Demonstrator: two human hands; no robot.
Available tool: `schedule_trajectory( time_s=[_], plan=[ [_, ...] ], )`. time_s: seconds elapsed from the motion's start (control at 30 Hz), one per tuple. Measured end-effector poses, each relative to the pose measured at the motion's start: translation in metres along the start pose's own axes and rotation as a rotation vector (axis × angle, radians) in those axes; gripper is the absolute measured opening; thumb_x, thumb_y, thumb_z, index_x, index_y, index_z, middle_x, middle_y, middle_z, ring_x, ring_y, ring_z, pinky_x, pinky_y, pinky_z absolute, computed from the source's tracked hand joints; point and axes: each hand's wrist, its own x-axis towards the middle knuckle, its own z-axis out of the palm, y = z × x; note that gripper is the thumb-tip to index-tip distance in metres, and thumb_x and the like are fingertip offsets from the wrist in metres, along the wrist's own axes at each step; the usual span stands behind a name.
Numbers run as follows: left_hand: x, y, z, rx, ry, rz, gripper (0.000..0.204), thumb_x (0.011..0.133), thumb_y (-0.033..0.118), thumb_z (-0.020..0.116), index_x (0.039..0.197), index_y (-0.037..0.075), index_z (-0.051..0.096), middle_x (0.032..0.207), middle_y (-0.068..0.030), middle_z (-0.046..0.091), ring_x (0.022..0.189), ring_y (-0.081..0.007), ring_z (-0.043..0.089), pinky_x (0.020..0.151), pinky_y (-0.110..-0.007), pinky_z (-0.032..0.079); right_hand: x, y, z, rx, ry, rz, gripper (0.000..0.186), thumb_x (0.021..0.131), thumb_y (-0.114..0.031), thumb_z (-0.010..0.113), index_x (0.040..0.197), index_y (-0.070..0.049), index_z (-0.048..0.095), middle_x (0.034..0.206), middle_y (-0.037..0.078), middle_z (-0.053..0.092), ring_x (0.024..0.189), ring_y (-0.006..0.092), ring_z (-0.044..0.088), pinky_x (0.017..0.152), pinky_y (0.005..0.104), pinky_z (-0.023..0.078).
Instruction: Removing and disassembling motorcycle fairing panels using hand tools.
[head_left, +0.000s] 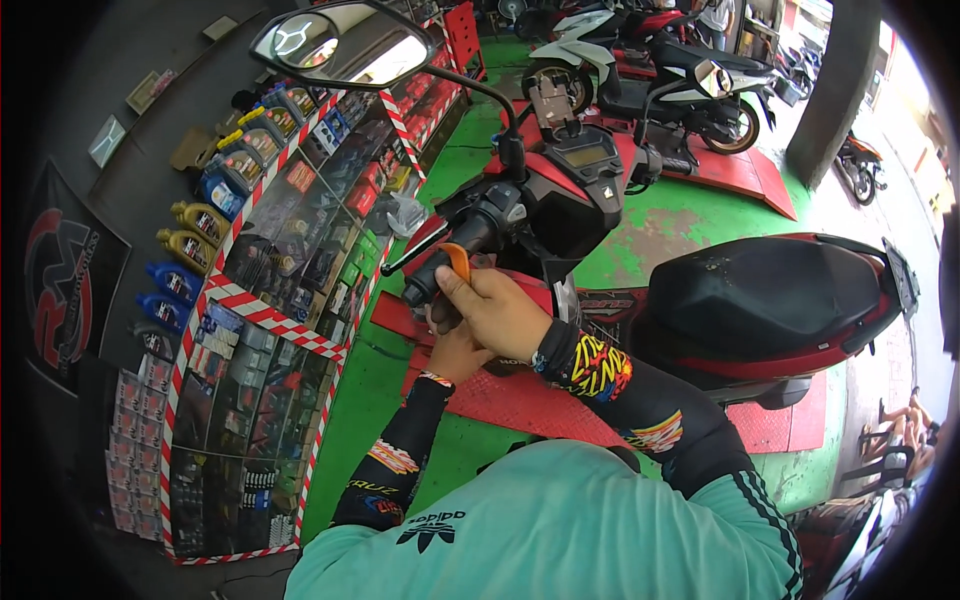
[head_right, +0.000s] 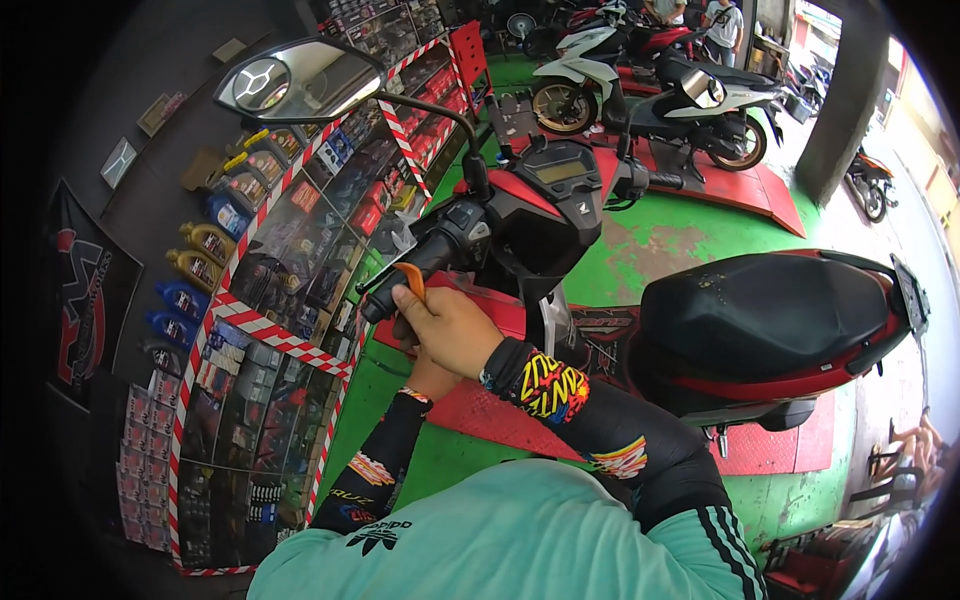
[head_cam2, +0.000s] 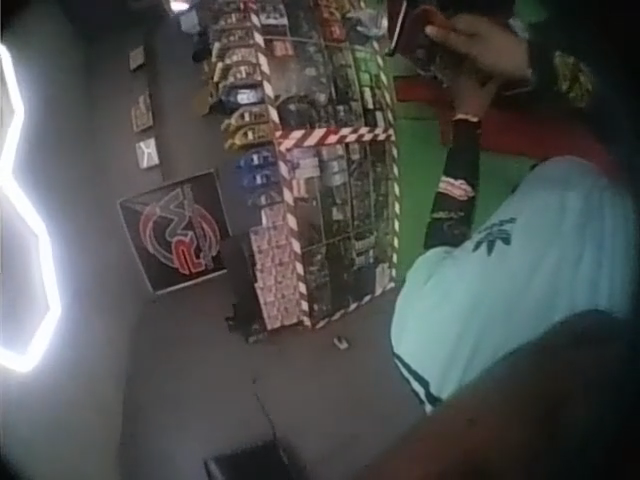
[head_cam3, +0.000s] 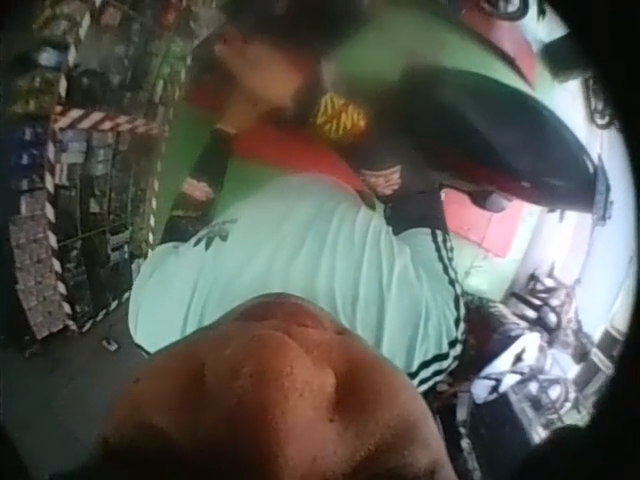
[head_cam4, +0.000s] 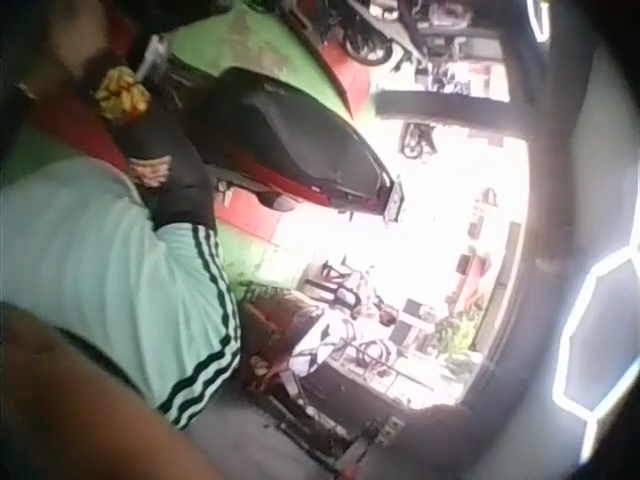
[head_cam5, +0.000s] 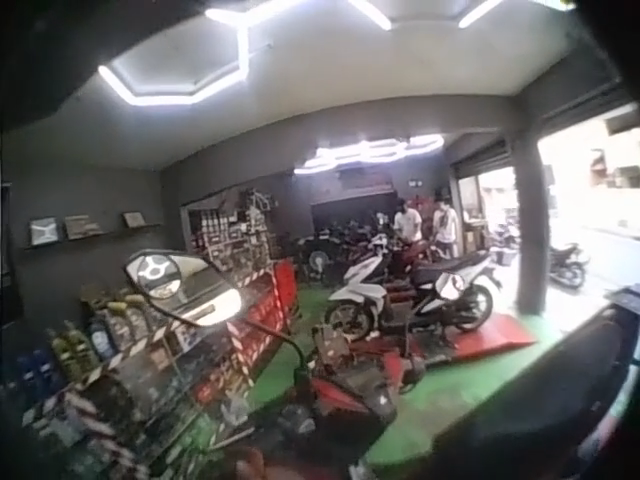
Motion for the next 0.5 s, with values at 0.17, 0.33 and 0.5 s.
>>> schedule_trajectory(
  time_s=[0.17, 0.33, 0.5],
  plan=[
    [-0.008, -0.038, 0.018, 0.209, -0.067, -0.075, 0.097, 0.079, 0.057, 0.077, 0.155, 0.012, 0.036, 0.155, -0.0194, 0.041, 0.149, -0.0394, 0.028, 0.116, -0.07, 0.0, -0.005, 0.008, 0.004, 0.059, -0.052, -0.093, 0.054, 0.109, -0.043, 0.047, 0.092, 0.004, 0.068, 0.076, 0.007, 0.068, 0.069, 0.0152, 0.064, 0.068, 0.033, 0.053],
    [0.0, -0.018, 0.015, 0.178, 0.055, 0.031, 0.109, 0.072, 0.058, 0.082, 0.157, 0.013, 0.031, 0.159, -0.0199, 0.03, 0.15, -0.0419, 0.019, 0.117, -0.067, 0.008, -0.022, 0.011, -0.011, -0.018, -0.052, -0.17, 0.042, 0.11, -0.037, 0.048, 0.11, 0.002, 0.064, 0.084, 0.006, 0.068, 0.074, 0.0144, 0.063, 0.072, 0.0316, 0.052],
    [-0.006, 0.016, -0.009, 0.298, 0.159, 0.007, 0.117, 0.065, 0.06, 0.085, 0.157, 0.011, 0.032, 0.16, -0.0197, 0.027, 0.149, -0.0422, 0.021, 0.117, -0.062, 0.014, -0.07, 0.035, -0.058, 0.078, -0.139, -0.028, 0.033, 0.11, -0.03, 0.049, 0.127, -0.003, 0.057, 0.085, 0.001, 0.061, 0.078, 0.0115, 0.058, 0.072, 0.0287, 0.049]
  ],
)
